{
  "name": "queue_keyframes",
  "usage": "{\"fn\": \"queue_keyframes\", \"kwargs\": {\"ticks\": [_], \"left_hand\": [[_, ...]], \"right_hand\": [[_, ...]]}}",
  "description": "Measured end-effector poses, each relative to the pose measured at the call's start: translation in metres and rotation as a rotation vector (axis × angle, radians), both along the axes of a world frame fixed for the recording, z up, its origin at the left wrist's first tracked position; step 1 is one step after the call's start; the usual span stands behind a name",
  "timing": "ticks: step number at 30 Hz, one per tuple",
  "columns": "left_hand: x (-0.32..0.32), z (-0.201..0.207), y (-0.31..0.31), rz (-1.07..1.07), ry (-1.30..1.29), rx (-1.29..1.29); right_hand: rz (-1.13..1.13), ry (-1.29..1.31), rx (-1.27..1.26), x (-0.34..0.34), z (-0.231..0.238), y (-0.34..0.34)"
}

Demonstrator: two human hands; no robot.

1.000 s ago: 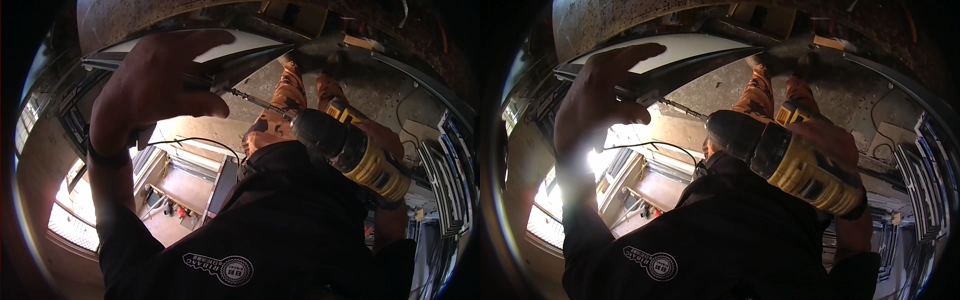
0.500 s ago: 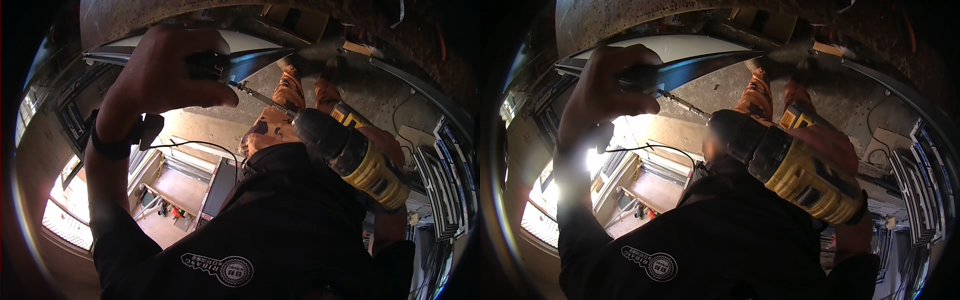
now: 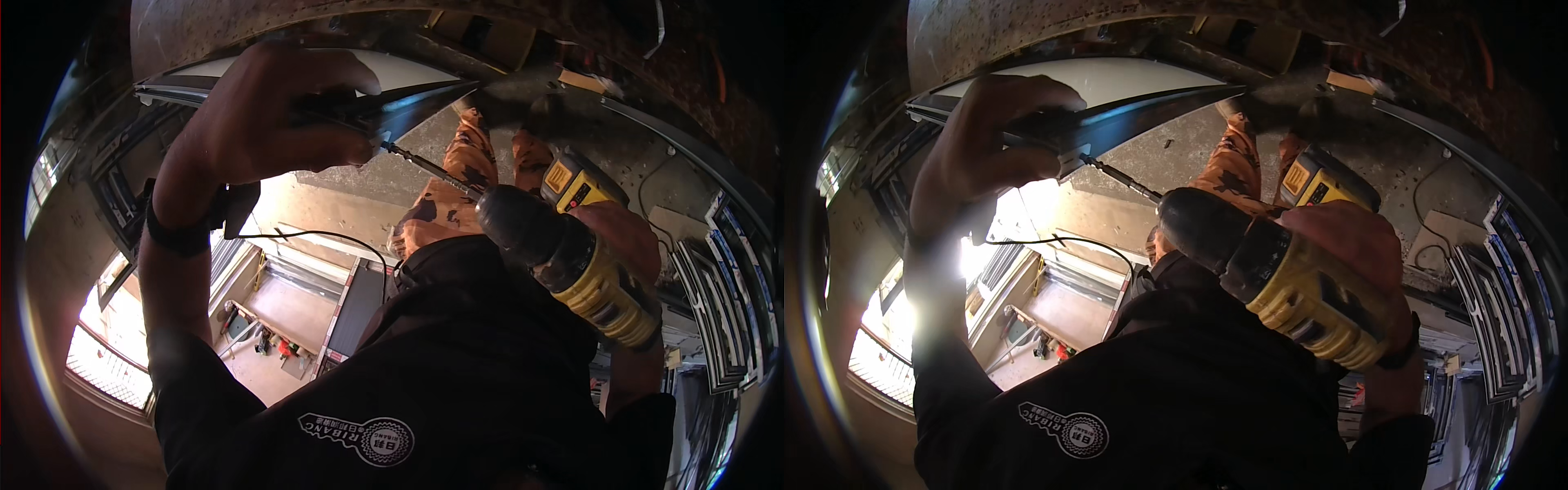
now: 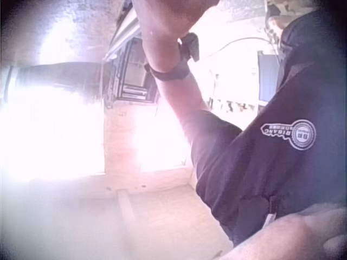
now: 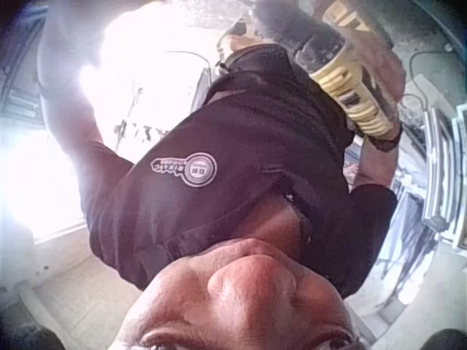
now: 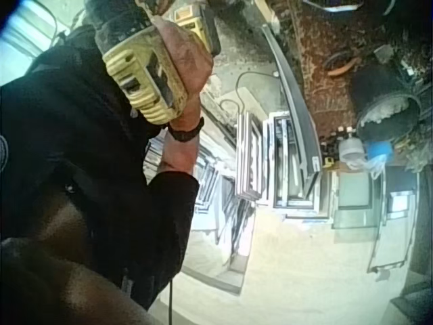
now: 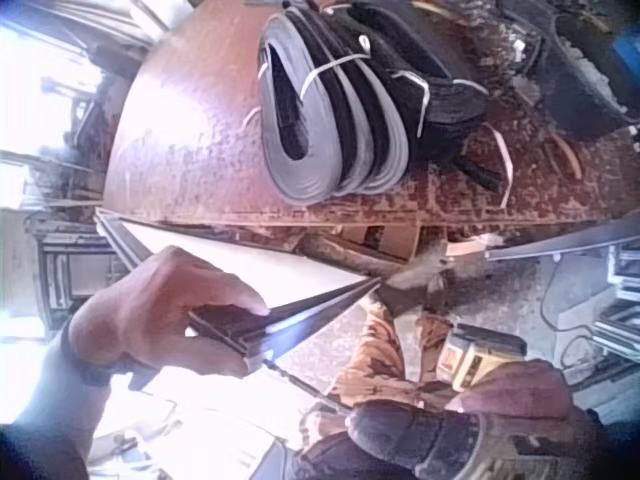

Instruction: The recorder is assembling an aluminum window frame by fitting a glass pane into the tracks and securing the corners with screws using a power drill.

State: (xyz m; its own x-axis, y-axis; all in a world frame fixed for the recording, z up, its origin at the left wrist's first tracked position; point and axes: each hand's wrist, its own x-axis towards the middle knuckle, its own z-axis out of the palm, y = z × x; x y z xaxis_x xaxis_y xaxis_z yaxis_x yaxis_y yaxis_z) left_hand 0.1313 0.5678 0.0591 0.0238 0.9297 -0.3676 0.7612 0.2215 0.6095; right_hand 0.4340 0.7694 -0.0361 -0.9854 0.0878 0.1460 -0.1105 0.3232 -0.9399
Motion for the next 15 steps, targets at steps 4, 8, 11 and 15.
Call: {"fn": "queue_keyframes", "kwargs": {"ticks": [4,8,11,15], "left_hand": [[0.007,0.004,-0.005,0.181,-0.052,-0.066],[0.005,0.007,-0.014,0.215,-0.024,-0.021],[0.012,0.007,-0.018,0.318,-0.040,-0.109],[0.009,0.003,-0.012,0.259,0.031,-0.285]], "right_hand": [[0.055,-0.018,-0.003,0.002,-0.006,0.002],[0.057,-0.078,-0.056,0.007,-0.004,0.005],[0.098,-0.131,-0.108,0.018,-0.010,0.004],[-0.147,-0.163,-0.176,0.026,-0.013,-0.013]]}}
